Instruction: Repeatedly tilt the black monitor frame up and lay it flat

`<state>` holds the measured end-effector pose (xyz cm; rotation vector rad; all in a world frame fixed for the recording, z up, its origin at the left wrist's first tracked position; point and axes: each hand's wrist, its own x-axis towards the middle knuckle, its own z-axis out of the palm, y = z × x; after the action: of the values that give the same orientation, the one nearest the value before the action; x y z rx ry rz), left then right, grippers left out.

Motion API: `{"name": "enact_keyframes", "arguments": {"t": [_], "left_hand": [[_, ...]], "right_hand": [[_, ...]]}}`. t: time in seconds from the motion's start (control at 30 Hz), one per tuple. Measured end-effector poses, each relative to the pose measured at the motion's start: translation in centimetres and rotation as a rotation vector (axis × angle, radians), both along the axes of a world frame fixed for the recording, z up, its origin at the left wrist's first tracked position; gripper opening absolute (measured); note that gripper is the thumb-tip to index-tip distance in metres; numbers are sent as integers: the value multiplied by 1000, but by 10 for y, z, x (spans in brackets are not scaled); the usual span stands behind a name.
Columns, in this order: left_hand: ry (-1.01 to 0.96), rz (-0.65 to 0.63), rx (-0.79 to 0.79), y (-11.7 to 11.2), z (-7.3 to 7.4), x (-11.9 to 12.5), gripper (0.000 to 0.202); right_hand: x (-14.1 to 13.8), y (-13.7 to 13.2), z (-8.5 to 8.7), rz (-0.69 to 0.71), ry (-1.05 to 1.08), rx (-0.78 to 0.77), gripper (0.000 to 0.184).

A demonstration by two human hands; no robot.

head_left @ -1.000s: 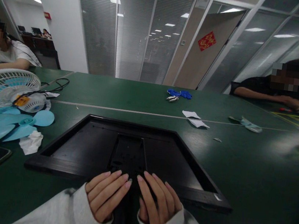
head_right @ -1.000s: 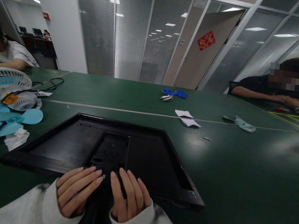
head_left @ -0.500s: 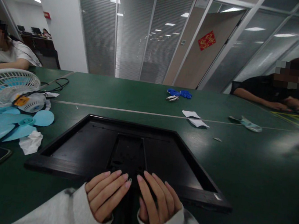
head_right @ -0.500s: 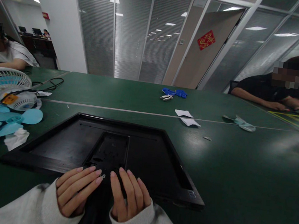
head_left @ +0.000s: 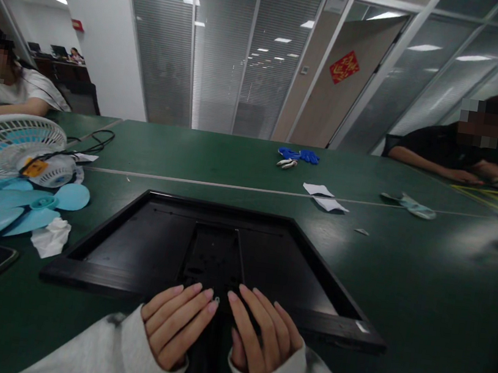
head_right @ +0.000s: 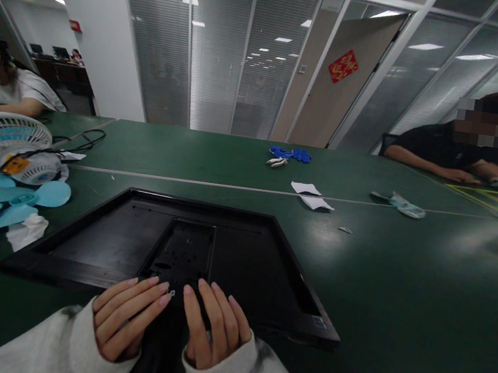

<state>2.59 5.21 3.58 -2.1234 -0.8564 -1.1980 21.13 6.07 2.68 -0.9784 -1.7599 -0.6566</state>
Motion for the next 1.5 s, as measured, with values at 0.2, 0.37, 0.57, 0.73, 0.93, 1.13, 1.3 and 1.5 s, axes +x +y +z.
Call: {"name": "enact_keyframes", "arguments": {"t": [0.2, 0.37, 0.57, 0.73, 0.93, 1.13, 1.3, 1.5], "left_hand": [[15, -5, 3, 0, -1, -1, 37], [-1, 7, -12, -1, -3, 0, 38], [9, 8, -4, 0, -2, -1, 37], [29, 10, 7, 1, -2, -2, 37], [28, 5, 21, 2, -3, -2, 38], [34, -3, 14, 2, -2, -2, 37], [6, -11, 13, 0, 0, 0, 36], [0, -8, 8, 1, 0, 1, 37]], "right_hand": [[2, -2, 0, 1, -16, -22, 40], [3, -4, 2, -4, -37, -69, 41], [1, 1, 1, 5, -16, 15, 38], [3, -2, 2, 0, -32, -35, 39], [3, -6, 5, 1, -21, -98, 42], [2, -2, 3, -2, -25, -51, 38], [2, 1, 1, 6, -20, 23, 37], [2, 1, 1, 1, -17, 15, 38]]}}
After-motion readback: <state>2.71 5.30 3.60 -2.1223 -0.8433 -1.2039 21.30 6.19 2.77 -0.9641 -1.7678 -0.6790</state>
